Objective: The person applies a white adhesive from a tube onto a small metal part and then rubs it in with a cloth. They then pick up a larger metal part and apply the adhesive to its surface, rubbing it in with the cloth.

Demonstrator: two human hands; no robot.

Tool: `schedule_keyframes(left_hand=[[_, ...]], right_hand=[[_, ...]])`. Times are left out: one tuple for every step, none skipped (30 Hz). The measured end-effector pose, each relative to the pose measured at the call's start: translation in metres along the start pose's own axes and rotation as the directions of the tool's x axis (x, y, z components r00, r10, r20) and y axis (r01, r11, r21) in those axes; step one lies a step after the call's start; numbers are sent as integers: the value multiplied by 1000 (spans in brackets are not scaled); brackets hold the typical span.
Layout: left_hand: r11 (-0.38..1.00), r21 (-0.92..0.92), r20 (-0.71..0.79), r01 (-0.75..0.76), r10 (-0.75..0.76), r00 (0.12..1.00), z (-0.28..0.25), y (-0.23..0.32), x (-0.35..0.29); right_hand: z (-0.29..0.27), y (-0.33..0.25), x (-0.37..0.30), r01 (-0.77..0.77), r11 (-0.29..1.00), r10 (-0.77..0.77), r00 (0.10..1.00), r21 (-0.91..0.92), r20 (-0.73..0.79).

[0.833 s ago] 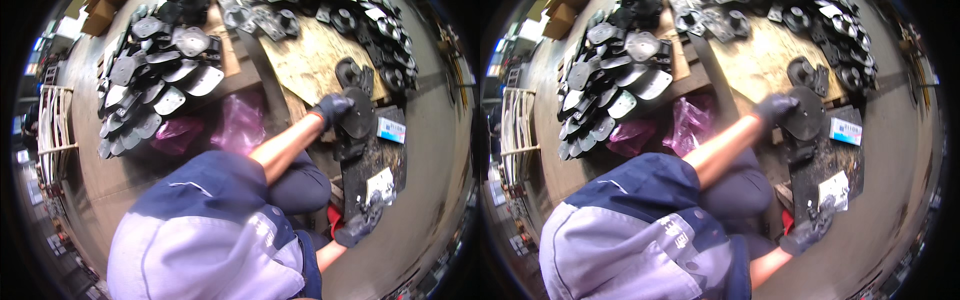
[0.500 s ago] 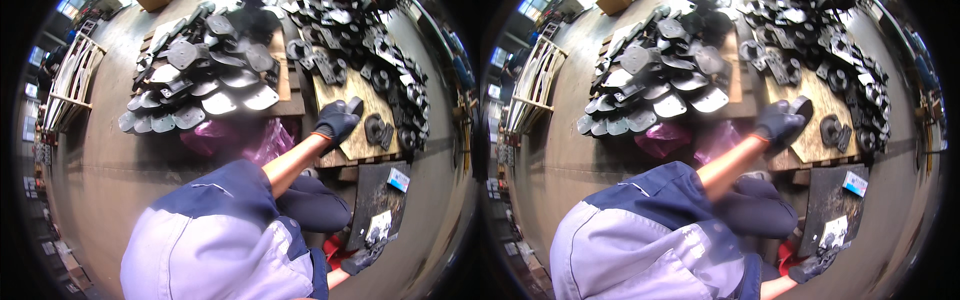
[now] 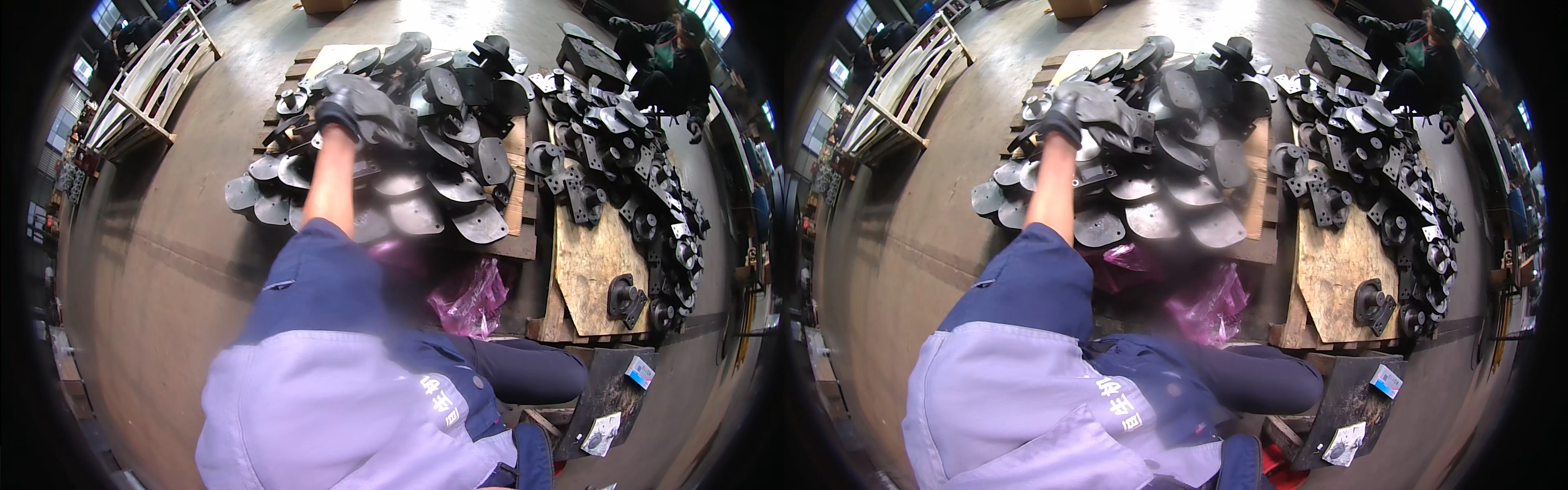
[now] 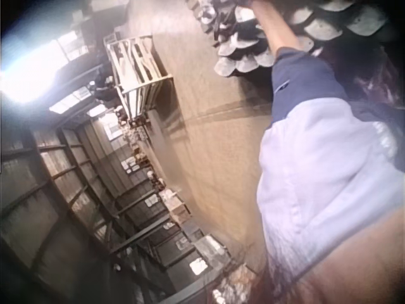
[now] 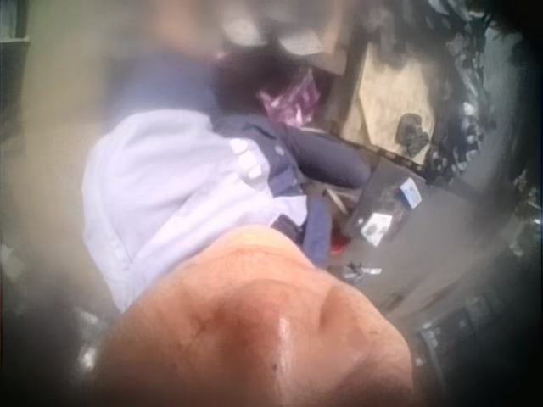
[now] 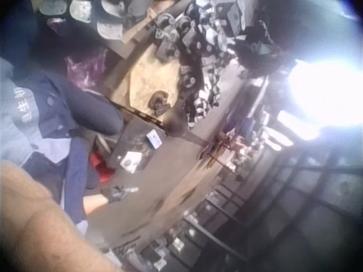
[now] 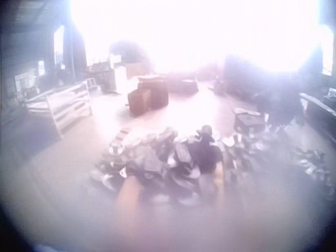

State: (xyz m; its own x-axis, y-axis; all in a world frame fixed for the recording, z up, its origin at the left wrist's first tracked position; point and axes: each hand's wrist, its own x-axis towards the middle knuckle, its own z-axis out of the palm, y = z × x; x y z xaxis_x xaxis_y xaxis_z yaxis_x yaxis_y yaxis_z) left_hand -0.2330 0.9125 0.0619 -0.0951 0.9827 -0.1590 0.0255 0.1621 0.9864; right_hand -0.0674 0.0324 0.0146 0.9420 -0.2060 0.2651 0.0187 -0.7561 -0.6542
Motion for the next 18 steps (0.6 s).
schedule_keyframes(left_hand=[[998,-63,-88,14,-20,996,-27,-9,57],[988,-147,-133,54,-74,988,-34,-19,82],[984,-165,-164,73,-100,981,-48,-26,94],[979,-180,-195,95,-130,972,-60,-31,106],[979,-170,-221,109,-146,964,-71,-37,116],[983,-140,-254,118,-150,955,-90,-41,125],[987,-99,-278,129,-152,948,-108,-44,134],[989,-61,-298,136,-148,943,-119,-49,143],[989,-16,-313,146,-144,939,-129,-54,150],[989,28,-321,147,-130,938,-134,-55,158],[985,77,-330,153,-119,936,-142,-55,165],[975,143,-340,167,-110,934,-152,-61,168],[963,215,-333,166,-88,939,-151,-62,175],[941,291,-329,172,-71,942,-152,-66,177],[911,375,-317,169,-44,947,-150,-65,181],[870,470,-295,150,-5,955,-150,-60,185],[813,569,-274,126,43,961,-151,-52,189],[742,663,-246,103,87,965,-160,-44,194]], right_hand=[[14,-8,-4,-9,1000,9,999,-3,35],[17,-13,-2,-22,999,22,1000,-28,20],[20,-19,-3,-28,998,29,999,-49,19],[24,-25,-4,-35,997,36,999,-68,15],[28,-32,-4,-47,995,48,999,-86,9],[35,-37,-5,-52,993,54,998,-108,19],[41,-40,-6,-60,991,64,997,-120,31],[45,-44,-9,-65,989,70,997,-133,31],[44,-46,-10,-75,987,81,996,-145,33],[43,-46,-11,-82,985,86,996,-153,22],[39,-44,-14,-92,983,95,995,-160,12],[30,-40,-17,-90,980,92,996,-176,7],[18,-34,-20,-92,977,92,996,-192,-12],[-2,-27,-22,-100,973,94,995,-208,-40],[-26,-15,-26,-111,964,96,993,-240,-73],[-55,10,-29,-124,949,96,990,-289,-107],[-91,32,-33,-120,919,72,987,-375,-142],[-132,62,-35,-62,800,-9,993,-597,-115]])
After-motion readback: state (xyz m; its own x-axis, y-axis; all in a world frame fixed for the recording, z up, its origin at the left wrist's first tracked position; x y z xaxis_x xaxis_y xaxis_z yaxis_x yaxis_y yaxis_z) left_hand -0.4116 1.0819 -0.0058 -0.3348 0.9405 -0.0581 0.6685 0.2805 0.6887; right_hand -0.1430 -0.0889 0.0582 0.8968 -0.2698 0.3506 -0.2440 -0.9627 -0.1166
